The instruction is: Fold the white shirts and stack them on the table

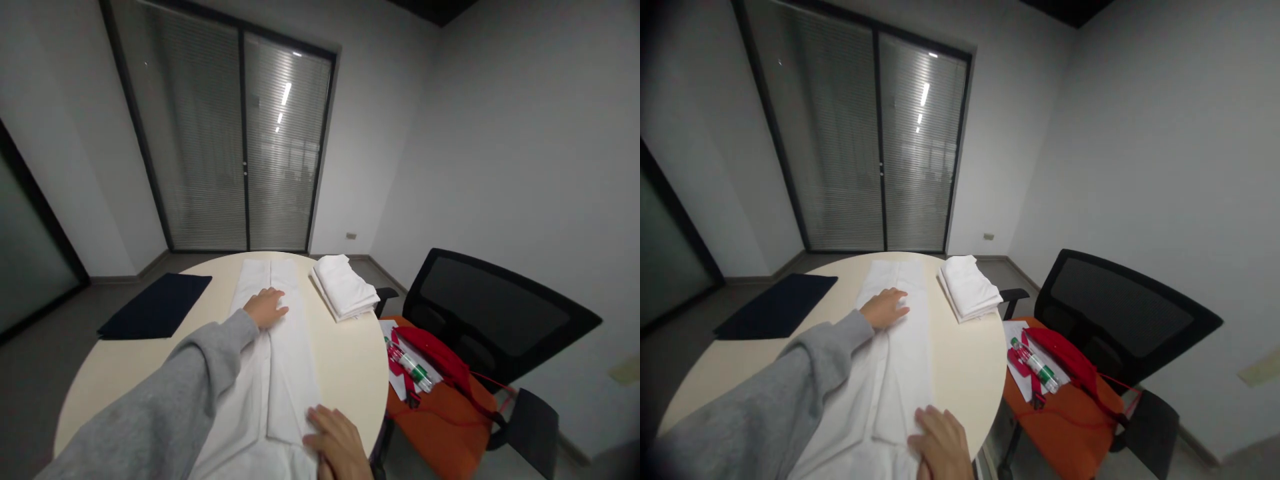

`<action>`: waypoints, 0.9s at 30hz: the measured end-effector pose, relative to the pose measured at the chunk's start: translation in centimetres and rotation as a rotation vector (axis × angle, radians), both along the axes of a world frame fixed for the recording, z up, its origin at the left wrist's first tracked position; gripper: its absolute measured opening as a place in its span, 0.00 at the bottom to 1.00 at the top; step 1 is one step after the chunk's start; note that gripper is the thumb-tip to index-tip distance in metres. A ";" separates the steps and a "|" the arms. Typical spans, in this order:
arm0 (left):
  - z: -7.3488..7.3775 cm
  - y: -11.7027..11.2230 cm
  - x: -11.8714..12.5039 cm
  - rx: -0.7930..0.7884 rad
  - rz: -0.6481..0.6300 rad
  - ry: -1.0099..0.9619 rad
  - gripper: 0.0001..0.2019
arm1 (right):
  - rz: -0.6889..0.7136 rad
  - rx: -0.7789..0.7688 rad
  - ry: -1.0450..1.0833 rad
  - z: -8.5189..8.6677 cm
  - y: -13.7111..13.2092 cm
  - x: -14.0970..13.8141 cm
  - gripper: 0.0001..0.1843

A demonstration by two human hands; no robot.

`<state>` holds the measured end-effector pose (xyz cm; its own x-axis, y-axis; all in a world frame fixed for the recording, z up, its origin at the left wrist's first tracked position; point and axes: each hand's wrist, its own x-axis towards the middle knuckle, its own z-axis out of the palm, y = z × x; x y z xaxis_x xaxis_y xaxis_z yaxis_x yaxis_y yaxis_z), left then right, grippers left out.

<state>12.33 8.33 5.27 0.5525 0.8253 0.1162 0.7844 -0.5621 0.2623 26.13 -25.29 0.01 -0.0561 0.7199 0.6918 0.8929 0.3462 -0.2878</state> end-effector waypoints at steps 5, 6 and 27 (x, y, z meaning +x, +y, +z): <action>-1.0 -1.3 -4.0 -0.057 0.245 -0.004 0.23 | -0.024 -0.242 0.087 6.5 1.8 -3.3 0.21; -1.2 -1.3 -4.1 -0.095 0.267 0.006 0.24 | -0.052 -0.320 0.078 7.3 2.6 -4.3 0.20; -1.3 8.9 -1.2 -0.127 0.353 0.094 0.31 | 0.136 -0.659 0.403 2.2 7.3 -8.1 0.19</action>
